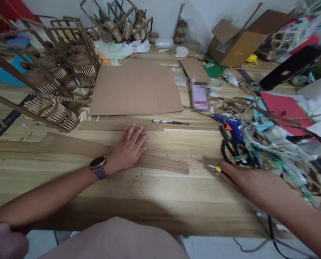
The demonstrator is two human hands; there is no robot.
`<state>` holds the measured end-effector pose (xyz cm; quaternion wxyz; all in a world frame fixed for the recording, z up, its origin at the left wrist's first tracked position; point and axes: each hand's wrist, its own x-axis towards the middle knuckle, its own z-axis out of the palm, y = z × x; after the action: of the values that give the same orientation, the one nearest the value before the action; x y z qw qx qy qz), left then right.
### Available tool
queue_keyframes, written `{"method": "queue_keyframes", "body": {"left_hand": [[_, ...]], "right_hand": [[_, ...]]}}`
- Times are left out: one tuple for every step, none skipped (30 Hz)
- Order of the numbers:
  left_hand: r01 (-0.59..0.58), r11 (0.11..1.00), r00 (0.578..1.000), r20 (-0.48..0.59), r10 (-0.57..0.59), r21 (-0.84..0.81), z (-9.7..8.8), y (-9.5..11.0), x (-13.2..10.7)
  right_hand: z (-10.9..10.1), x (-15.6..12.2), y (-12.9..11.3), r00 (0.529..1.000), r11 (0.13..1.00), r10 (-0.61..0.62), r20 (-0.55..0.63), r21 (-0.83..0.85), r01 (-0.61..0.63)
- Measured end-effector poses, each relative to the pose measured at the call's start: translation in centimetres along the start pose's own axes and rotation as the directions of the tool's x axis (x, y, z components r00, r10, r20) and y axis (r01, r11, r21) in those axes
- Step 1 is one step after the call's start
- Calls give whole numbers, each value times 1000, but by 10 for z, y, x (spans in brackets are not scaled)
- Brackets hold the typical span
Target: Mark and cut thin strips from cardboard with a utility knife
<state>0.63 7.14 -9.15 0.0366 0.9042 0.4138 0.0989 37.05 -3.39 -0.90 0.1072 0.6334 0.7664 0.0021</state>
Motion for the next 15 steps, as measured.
{"method": "queue_keyframes", "body": {"left_hand": [[12,1000,1000,-7,-12,-10,1,3,2],[22,1000,1000,-11,-22,-22,1,6,4],[31,999,999,-11,-32,-39,2,9,6],[41,997,999,-8,-42,-61,1,10,8],[54,995,999,-4,-54,-85,0,11,10],[70,991,998,-4,-71,-111,-1,10,11],[87,987,996,-12,-89,-134,-4,7,11],[102,983,994,-27,-107,-152,-7,3,10],[113,980,991,-48,-123,-163,-11,-3,8],[122,979,988,-72,-135,-165,-14,-10,4],[129,979,985,-96,-146,-160,-17,-18,-1],[137,979,981,-117,-155,-148,-20,-27,-7],[149,980,976,-137,-167,-132,-22,-37,-15],[164,980,972,-151,-180,-113,-24,-46,-22],[181,979,968,-157,-194,-91,-25,-55,-30]], "right_hand": [[-3,2,-6,998,1000,-7,56,3,7],[-6,6,-14,994,1000,-29,106,9,28],[-7,10,-23,990,999,-51,134,4,51],[-8,15,-35,987,997,-80,139,2,80],[-8,21,-48,987,994,-111,120,4,111],[-7,27,-63,984,988,-153,95,19,152],[-6,33,-77,979,981,-192,63,33,190],[-5,38,-90,974,974,-223,30,39,222],[-4,44,-102,968,968,-250,11,39,249],[-3,49,-111,963,963,-268,7,31,268],[-2,53,-117,959,959,-282,15,23,282],[0,55,-118,956,956,-292,32,19,292],[1,57,-115,953,954,-300,53,21,299],[3,58,-109,951,954,-301,68,27,300],[6,58,-100,951,954,-299,75,36,297]]}}
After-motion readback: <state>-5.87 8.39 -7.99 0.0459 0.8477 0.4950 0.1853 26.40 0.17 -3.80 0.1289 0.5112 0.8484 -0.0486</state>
